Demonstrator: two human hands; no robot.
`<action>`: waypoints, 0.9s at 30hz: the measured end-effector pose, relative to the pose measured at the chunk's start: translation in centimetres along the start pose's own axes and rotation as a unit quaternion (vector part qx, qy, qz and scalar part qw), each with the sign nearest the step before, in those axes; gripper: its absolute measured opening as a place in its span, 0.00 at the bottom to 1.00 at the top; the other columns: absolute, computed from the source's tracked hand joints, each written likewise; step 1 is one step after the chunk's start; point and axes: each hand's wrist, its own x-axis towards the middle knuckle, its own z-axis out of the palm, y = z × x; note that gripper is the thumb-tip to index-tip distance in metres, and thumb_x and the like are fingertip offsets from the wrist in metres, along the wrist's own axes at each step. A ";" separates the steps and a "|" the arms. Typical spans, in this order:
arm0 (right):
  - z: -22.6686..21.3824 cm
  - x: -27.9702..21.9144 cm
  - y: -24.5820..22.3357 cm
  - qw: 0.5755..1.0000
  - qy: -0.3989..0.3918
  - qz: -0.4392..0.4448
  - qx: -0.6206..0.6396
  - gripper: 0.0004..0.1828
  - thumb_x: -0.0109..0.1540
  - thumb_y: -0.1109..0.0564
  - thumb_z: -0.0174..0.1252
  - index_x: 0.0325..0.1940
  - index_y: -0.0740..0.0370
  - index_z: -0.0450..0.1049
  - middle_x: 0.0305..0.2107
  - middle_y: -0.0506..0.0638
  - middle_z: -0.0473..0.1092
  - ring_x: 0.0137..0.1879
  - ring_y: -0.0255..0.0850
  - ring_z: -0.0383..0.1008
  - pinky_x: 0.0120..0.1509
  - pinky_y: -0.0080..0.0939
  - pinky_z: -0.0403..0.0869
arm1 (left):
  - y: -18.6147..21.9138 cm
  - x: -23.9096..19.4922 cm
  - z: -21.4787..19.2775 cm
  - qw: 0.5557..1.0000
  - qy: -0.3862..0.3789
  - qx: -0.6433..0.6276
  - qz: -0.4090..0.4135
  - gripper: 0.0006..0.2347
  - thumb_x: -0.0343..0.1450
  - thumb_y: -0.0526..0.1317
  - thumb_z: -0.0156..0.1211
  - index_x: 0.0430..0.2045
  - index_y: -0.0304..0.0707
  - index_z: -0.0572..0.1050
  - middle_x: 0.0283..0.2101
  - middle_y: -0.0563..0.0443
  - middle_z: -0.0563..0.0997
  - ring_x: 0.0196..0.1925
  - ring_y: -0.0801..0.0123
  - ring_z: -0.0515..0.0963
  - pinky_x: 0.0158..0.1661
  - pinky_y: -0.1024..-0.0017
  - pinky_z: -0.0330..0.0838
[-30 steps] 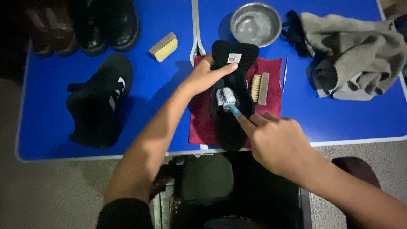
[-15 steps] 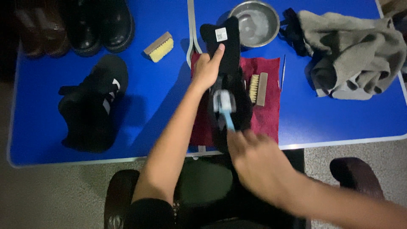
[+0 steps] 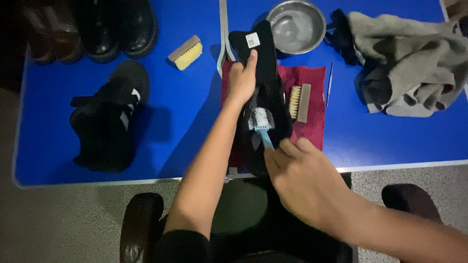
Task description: The person scrubs a black sneaker using a toothbrush dipped in soapy water. They repeatedly dip the brush into a metal bowl and scrub the shoe's upper and side areas while holding it on a red cloth.
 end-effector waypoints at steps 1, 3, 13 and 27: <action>-0.3 0.0 0.1 1.000 -0.011 -0.003 0.002 0.06 0.56 0.53 0.48 0.27 0.49 0.71 0.27 0.46 0.66 0.37 0.46 0.62 0.38 0.48 0.58 | 0.0 -0.2 0.0 1.000 0.004 0.009 -0.008 0.29 0.62 0.62 0.39 0.20 0.28 0.75 0.29 0.27 0.77 0.40 0.34 0.74 0.37 0.53 0.62; 3.1 2.2 1.3 0.997 0.063 0.038 -0.033 0.07 0.58 0.53 0.46 0.33 0.53 0.70 0.27 0.46 0.68 0.38 0.44 0.63 0.40 0.45 0.59 | -0.3 -0.2 0.1 1.000 -0.002 0.008 -0.017 0.31 0.62 0.63 0.38 0.22 0.25 0.74 0.31 0.27 0.77 0.40 0.36 0.74 0.38 0.54 0.62; 0.3 0.0 0.6 0.999 0.022 0.018 -0.016 0.12 0.55 0.52 0.46 0.36 0.56 0.72 0.38 0.53 0.71 0.52 0.47 0.63 0.42 0.49 0.61 | -0.5 -0.3 0.3 1.000 0.024 -0.014 0.004 0.30 0.63 0.61 0.38 0.25 0.27 0.76 0.34 0.26 0.78 0.45 0.36 0.73 0.41 0.54 0.63; 3.7 1.8 2.2 0.990 0.137 0.023 0.033 0.10 0.53 0.53 0.47 0.35 0.58 0.68 0.22 0.50 0.68 0.37 0.47 0.65 0.38 0.49 0.58 | -1.4 -0.8 0.6 0.999 0.024 -0.036 0.012 0.27 0.63 0.61 0.39 0.20 0.31 0.76 0.28 0.33 0.79 0.36 0.41 0.76 0.37 0.57 0.63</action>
